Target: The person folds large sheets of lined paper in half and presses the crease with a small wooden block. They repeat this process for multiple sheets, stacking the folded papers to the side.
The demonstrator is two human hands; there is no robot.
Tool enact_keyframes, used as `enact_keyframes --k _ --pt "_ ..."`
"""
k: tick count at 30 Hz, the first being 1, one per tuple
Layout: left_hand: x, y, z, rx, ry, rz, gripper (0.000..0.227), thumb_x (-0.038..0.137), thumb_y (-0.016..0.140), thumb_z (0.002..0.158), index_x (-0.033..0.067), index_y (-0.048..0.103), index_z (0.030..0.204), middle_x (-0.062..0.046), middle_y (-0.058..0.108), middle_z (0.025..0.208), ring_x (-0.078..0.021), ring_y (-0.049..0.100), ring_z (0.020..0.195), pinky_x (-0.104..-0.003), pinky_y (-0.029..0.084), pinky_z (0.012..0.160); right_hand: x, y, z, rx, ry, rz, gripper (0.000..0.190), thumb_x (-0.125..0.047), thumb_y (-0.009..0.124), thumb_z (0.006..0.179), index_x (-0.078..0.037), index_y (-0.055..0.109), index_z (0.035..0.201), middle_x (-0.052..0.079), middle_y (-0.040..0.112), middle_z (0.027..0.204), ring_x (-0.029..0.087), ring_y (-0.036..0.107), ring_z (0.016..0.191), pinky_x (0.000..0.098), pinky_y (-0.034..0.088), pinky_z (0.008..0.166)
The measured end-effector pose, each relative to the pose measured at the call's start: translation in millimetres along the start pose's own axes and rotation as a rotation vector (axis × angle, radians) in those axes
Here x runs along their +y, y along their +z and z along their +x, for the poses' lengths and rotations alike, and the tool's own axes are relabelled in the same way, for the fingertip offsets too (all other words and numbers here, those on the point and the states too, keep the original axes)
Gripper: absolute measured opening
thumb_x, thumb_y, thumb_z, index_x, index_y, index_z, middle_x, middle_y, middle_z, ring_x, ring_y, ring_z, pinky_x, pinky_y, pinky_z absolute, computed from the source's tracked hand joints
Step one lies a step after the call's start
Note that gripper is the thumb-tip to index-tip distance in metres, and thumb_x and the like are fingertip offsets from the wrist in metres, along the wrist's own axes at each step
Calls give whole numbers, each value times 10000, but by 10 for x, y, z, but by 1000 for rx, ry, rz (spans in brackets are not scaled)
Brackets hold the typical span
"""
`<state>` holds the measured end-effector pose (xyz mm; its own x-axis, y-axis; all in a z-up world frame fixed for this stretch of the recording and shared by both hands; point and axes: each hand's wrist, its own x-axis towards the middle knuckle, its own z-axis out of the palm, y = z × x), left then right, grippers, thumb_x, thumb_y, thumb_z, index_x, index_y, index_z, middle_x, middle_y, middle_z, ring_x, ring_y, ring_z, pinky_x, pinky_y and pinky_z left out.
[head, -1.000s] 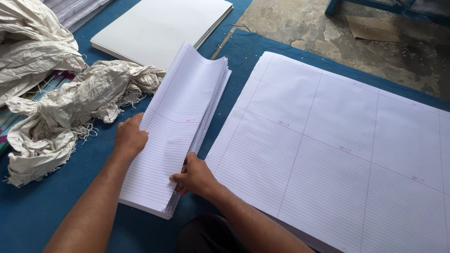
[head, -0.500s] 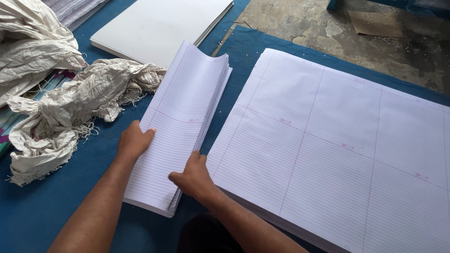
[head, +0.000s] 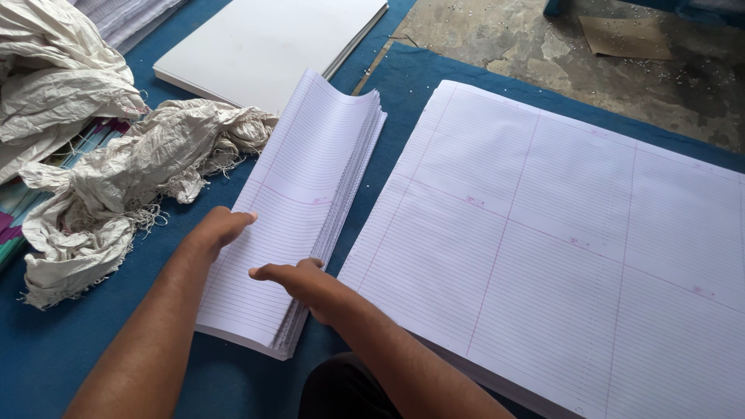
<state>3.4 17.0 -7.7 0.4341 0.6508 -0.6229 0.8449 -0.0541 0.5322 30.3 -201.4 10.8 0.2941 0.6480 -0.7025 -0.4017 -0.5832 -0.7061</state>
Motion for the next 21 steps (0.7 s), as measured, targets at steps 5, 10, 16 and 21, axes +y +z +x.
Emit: enact_keyframes --k 5,10,16,21 --pt "-31 107 16 16 63 49 805 392 657 903 -112 424 1485 -376 555 1430 -469 553 1345 -560 434 1130 87 -160 56 -129 -171 54 1146 -529 725 792 333 248 1377 577 342 1317 677 366 1340 697 313 1075" --pt "130 256 -290 344 17 394 1074 525 735 861 -26 138 1564 -271 311 1577 -386 273 1483 -613 249 1175 -18 -360 -45 -40 -222 65 873 -422 710 905 210 455 1449 463 343 1453 557 224 1432 538 226 1155" --pt "471 428 -695 604 478 504 923 395 747 834 97 264 1561 -233 378 1528 -372 293 1448 -615 231 1140 -360 -722 -555 -20 -321 92 611 -339 677 886 115 583 1284 280 611 1233 297 673 965 379 544 761" --pt "835 747 -953 567 772 476 781 320 745 826 42 426 1482 -207 506 1438 -354 429 1376 -517 330 1148 -378 -1141 -924 43 -420 72 509 -329 640 920 46 626 1264 162 688 1079 209 702 895 337 574 767"
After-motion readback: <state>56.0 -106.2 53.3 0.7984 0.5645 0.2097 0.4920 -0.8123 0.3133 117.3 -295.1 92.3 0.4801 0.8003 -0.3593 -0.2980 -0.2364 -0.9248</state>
